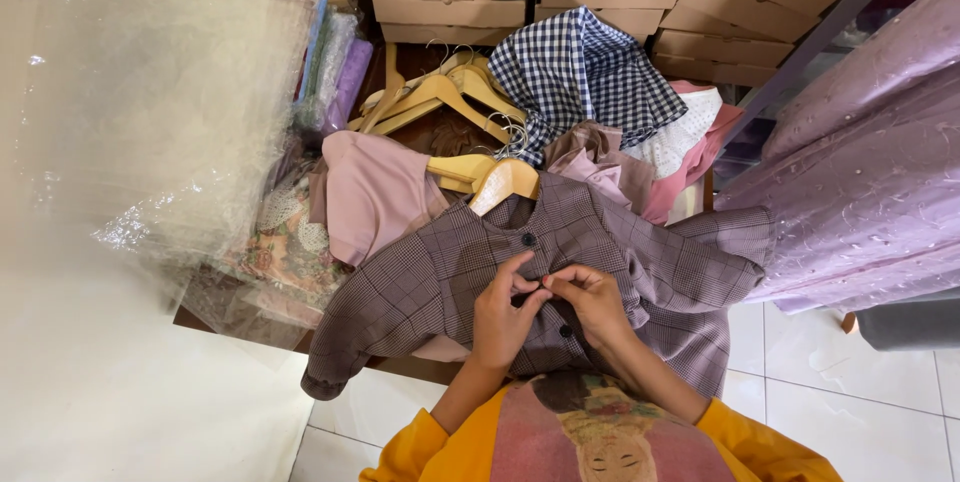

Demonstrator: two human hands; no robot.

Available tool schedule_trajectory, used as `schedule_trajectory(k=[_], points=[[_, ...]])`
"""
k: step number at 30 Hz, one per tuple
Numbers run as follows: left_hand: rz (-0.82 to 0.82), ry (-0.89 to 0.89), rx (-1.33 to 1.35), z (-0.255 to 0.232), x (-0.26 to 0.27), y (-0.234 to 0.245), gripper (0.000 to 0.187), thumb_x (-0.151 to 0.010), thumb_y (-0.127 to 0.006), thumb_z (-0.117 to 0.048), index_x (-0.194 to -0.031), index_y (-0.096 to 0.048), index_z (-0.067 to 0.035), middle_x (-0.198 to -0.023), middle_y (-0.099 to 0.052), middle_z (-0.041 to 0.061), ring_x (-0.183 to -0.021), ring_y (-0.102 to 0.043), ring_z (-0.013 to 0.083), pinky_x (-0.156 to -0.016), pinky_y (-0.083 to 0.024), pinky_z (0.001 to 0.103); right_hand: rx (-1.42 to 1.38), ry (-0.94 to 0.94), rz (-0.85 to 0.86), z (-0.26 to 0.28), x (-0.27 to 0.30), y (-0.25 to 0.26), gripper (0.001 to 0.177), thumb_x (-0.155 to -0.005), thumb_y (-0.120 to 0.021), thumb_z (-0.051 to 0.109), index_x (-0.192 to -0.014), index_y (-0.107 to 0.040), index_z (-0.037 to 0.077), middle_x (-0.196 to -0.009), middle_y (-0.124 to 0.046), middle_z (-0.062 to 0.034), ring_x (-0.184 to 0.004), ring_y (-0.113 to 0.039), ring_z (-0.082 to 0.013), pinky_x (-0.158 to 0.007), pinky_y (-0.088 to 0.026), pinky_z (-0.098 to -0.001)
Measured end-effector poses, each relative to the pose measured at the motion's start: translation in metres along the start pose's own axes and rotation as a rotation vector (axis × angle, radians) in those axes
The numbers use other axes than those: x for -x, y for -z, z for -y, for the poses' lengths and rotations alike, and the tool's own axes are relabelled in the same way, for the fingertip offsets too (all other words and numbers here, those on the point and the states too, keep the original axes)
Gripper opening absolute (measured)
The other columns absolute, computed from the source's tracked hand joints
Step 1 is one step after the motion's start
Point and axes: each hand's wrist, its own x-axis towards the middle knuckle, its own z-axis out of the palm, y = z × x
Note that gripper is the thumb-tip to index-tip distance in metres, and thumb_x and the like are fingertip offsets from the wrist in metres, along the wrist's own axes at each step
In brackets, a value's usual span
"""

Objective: Hanging various shirts and tops onto wooden hangers and fastening buttons.

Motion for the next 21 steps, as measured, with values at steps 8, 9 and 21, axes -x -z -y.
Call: schedule_trajectory(k=[8,9,21], points=[[0.007,-0.033,0.096,0.012,0.002,-0.004,0.049,-0.078,-0.085,-0.003,-0.124,-0.066,-0.005,-0.085,-0.074,0.009,-0.086,-0.076,0.0158,-0.075,-0.059,0.029,-0.371,-0.217,0.051,-0.022,-0.008,0.016,0.007,-0.091,-0.07,0.005,-0.092,-0.072,-0.002,-0.085,-0.073,-0.0093,-0.079,-0.067,-0.0182,-0.08,-0.054,-0.032],[0.014,-0.006,0.136,0.017,0.003,-0.005,0.047,-0.08,-0.084,-0.003,-0.123,-0.066,-0.005,-0.087,-0.075,0.008,-0.088,-0.077,0.0147,-0.076,-0.059,0.028,-0.435,-0.251,0.056,-0.027,-0.009,0.018,0.007,-0.091,-0.07,0.006,-0.092,-0.072,-0.001,-0.085,-0.073,-0.0089,-0.079,-0.067,-0.0182,-0.079,-0.054,-0.0322],[0.081,0.225,0.597,0.063,0.005,-0.016,0.052,-0.082,-0.083,0.002,-0.127,-0.057,-0.001,-0.092,-0.067,0.003,-0.086,-0.065,0.0086,-0.08,-0.056,0.024,-0.595,-0.278,0.121,-0.035,-0.014,0.016,0.005,-0.093,-0.071,0.006,-0.09,-0.069,0.003,-0.081,-0.068,-0.0063,-0.075,-0.063,-0.0156,-0.076,-0.052,-0.0297]])
